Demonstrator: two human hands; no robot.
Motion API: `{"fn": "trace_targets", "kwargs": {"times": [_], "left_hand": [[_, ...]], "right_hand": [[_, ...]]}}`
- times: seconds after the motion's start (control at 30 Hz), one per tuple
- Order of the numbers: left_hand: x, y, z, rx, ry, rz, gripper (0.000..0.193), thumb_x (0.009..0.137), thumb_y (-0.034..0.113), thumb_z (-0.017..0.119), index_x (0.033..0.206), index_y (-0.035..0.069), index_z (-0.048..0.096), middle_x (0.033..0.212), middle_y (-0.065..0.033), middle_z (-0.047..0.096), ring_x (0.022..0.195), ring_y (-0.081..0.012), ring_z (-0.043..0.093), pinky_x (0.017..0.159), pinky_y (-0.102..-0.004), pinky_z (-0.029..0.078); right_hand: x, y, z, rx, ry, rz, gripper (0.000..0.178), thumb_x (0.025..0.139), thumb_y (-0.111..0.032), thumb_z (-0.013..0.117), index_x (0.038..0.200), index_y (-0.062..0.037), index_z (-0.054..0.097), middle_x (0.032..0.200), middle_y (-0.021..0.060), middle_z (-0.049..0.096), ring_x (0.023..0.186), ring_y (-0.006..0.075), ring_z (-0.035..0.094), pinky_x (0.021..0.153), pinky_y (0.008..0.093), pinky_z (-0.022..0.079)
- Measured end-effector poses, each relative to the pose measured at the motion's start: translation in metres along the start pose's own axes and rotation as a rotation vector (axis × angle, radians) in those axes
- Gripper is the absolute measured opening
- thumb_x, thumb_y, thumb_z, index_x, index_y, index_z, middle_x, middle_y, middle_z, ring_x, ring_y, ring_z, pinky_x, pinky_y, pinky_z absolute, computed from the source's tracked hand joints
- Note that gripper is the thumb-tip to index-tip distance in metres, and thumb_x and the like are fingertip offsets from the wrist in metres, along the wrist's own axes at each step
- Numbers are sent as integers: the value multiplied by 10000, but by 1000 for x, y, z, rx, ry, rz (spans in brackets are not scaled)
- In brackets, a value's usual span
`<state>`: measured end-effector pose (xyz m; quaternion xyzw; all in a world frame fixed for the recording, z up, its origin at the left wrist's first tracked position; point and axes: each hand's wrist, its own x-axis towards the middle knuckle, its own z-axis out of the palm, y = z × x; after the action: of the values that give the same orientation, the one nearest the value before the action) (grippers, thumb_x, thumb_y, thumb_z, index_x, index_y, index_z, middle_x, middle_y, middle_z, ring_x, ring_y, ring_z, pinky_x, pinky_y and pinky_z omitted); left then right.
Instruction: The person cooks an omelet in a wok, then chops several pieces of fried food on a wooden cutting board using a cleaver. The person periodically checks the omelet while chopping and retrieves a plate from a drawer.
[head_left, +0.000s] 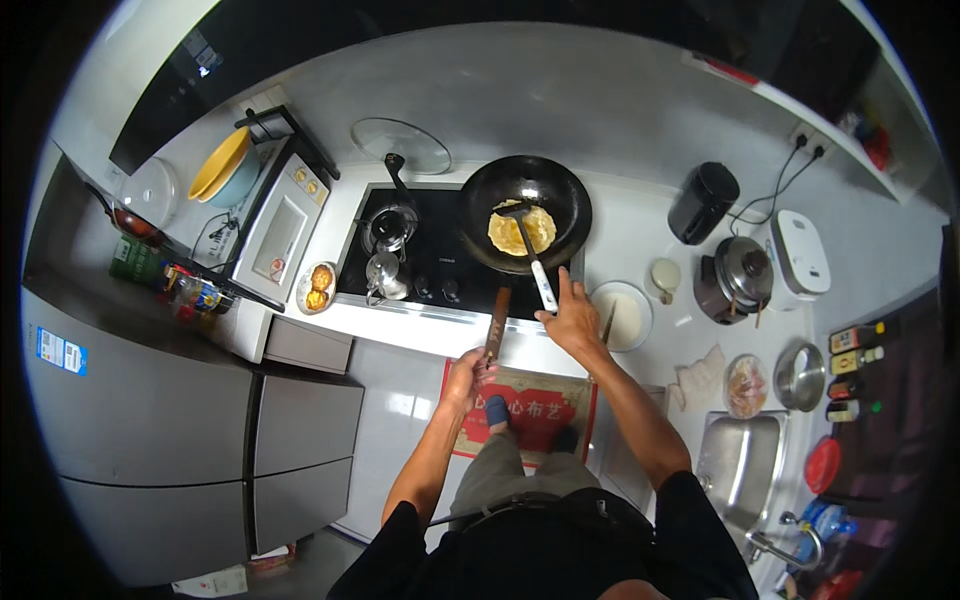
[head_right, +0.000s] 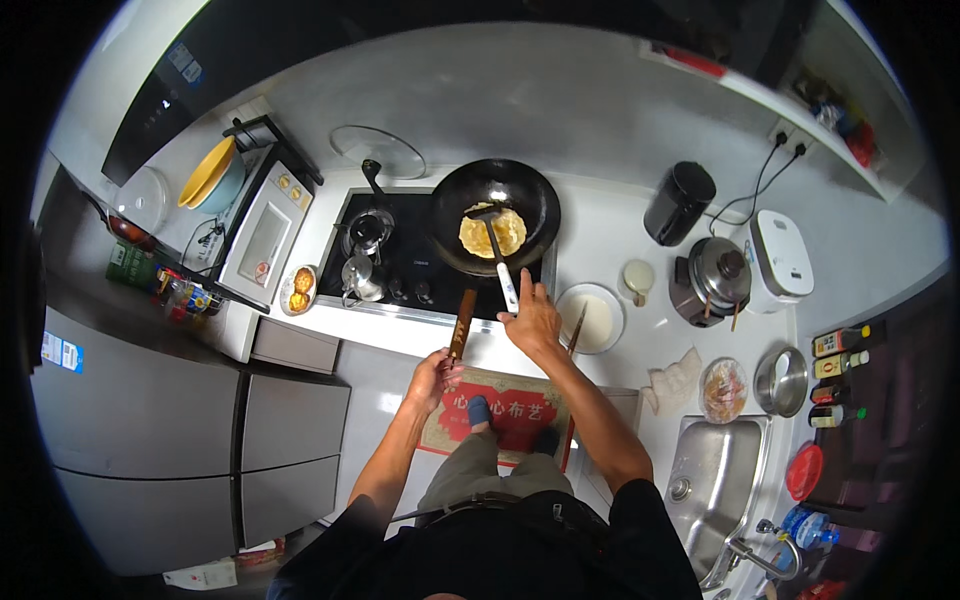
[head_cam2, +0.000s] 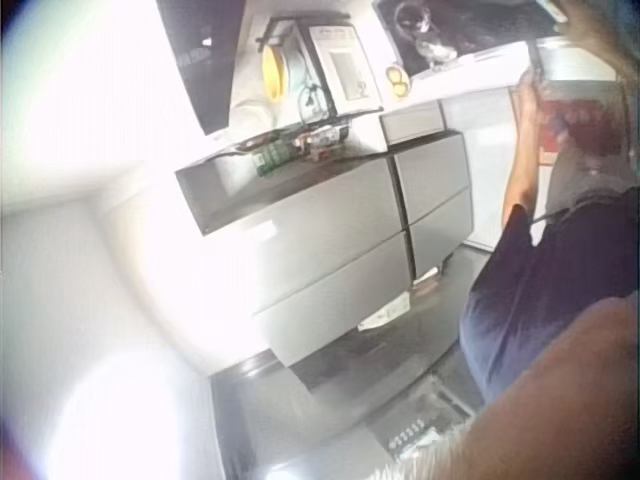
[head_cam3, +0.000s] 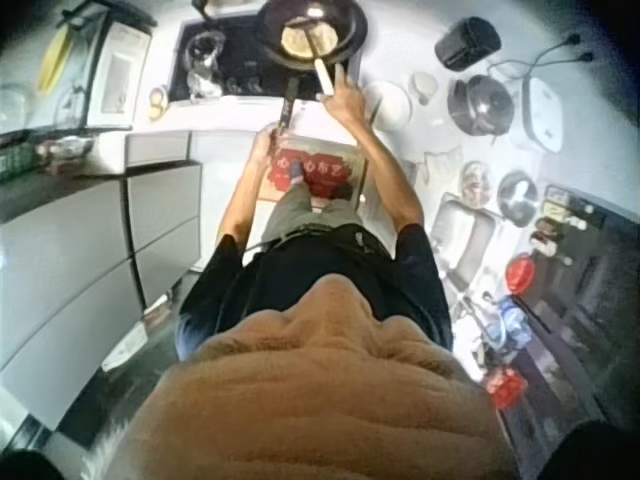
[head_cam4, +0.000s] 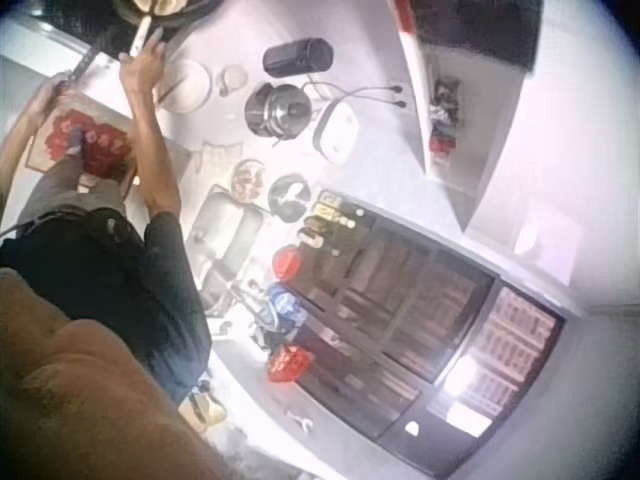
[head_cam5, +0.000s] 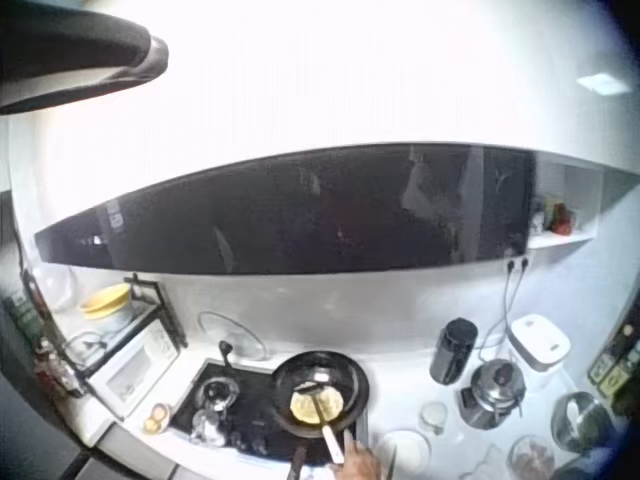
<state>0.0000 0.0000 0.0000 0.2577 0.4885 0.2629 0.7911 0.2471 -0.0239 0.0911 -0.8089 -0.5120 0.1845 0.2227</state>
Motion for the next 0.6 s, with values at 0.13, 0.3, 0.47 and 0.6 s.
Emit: {"fn": "trace_targets", "kwargs": {"times": [0.13, 0.3, 0.47, 0.6], "left_hand": [[20, 37, 11, 74, -109, 4, 296, 938, 172, 625, 1180, 5, 588, 1015, -87, 669, 885, -193, 678, 693, -287, 573], [34, 44, 22, 77, -192, -67, 210, 932, 148, 633, 1089, 18, 584, 907, -107, 682, 729, -190, 667, 610, -295, 564], [31, 48, 34, 66, -192, -137, 93, 917, 117, 614, 972, 62, 564, 729, -44, 597, 575, -136, 549, 483, -265, 440], [30, 47, 29, 17, -194, -139, 79, 899, 93, 608, 963, 63, 573, 725, -42, 591, 567, -130, 535, 459, -253, 404]], "right_hand": [[35, -29, 27, -115, 40, 27, 851, 740, -117, 738, 1486, -67, 332, 1107, 227, 610, 947, 413, 652, 794, 494, 537], [59, -39, 35, -276, 170, -9, 710, 701, -30, 663, 1376, -31, 444, 936, 218, 656, 785, 384, 681, 646, 485, 551], [79, -29, 14, -551, 329, -132, 340, 699, -41, 674, 1026, -24, 584, 865, 133, 638, 710, 280, 683, 557, 395, 562], [89, -27, -25, -520, 353, -159, 194, 705, -35, 648, 890, -13, 599, 878, 145, 618, 732, 318, 670, 619, 416, 575]]}}
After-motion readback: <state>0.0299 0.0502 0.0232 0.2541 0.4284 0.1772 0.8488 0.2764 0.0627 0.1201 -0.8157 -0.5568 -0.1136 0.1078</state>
